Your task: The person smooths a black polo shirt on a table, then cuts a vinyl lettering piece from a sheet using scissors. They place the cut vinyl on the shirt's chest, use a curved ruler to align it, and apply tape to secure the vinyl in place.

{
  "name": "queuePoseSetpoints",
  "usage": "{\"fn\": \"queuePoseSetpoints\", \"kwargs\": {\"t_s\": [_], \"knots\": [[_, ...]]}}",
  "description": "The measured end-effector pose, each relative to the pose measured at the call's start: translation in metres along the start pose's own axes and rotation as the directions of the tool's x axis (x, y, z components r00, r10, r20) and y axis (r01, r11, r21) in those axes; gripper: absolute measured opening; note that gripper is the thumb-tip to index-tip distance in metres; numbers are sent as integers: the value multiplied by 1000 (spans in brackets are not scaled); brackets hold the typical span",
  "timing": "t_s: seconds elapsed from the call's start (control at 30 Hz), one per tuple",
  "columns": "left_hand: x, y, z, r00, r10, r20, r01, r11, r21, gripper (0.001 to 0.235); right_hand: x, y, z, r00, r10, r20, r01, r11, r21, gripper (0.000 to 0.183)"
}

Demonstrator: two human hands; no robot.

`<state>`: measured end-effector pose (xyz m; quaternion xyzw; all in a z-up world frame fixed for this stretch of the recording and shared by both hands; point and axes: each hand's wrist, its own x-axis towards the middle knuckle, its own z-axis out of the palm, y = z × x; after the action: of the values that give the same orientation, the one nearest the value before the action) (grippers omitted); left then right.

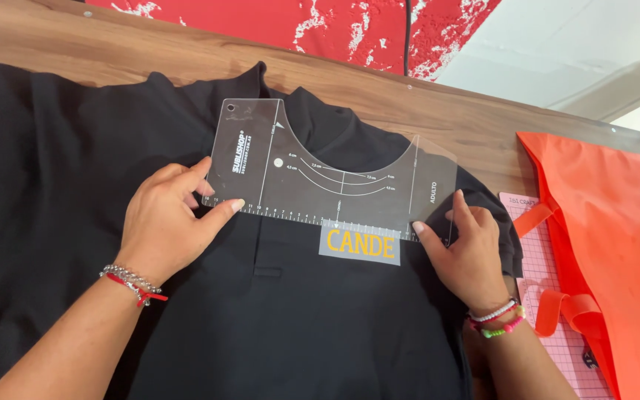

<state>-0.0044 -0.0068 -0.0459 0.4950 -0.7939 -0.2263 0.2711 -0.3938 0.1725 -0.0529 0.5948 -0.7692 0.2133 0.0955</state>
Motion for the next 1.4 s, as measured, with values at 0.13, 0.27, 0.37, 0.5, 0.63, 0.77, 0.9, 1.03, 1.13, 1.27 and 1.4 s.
{"fn": "queuePoseSetpoints", "kwargs": {"t_s": [0.13,0.27,0.37,0.5,0.63,0.77,0.9,1.03,1.13,1.27,1.4], "knots": [[0,0,0,1000,16,-1,-16,999,34,67,-2,2,2,999,-41,-10,41,999,-20,80],[0,1,0,1000,13,-4,-13,999,30,69,-1,-1,1,1000,-9,19,9,1000,-19,80],[-1,1,0,1000,6,-6,-6,1000,21,69,-2,0,2,1000,-26,2,26,999,-25,81],[-1,0,2,999,31,-31,-31,999,12,68,-3,-3,0,999,25,21,-25,1000,-10,81],[-1,-2,3,996,67,-61,-67,998,16,69,-3,2,2,999,-36,-7,36,998,-48,80],[-1,1,0,999,27,-33,-26,1000,11,69,-2,0,1,999,-48,-13,48,998,-40,80],[-1,2,0,1000,9,-29,-9,1000,-2,65,-2,2,2,999,-41,-16,40,999,-36,79],[-2,1,1,998,40,-48,-40,999,6,63,-2,0,1,999,-46,-20,45,998,-38,79],[-1,0,1,999,28,-44,-28,1000,-5,66,-2,-4,-2,999,-31,-9,31,999,-28,80],[-2,1,1,999,5,-33,-6,1000,-17,65,-5,-21,-14,1000,-30,-10,28,990,-137,83],[-1,0,1,999,-7,-32,6,1000,-22,66,-8,-87,-52,921,-384,-60,358,899,-253,48]]}}
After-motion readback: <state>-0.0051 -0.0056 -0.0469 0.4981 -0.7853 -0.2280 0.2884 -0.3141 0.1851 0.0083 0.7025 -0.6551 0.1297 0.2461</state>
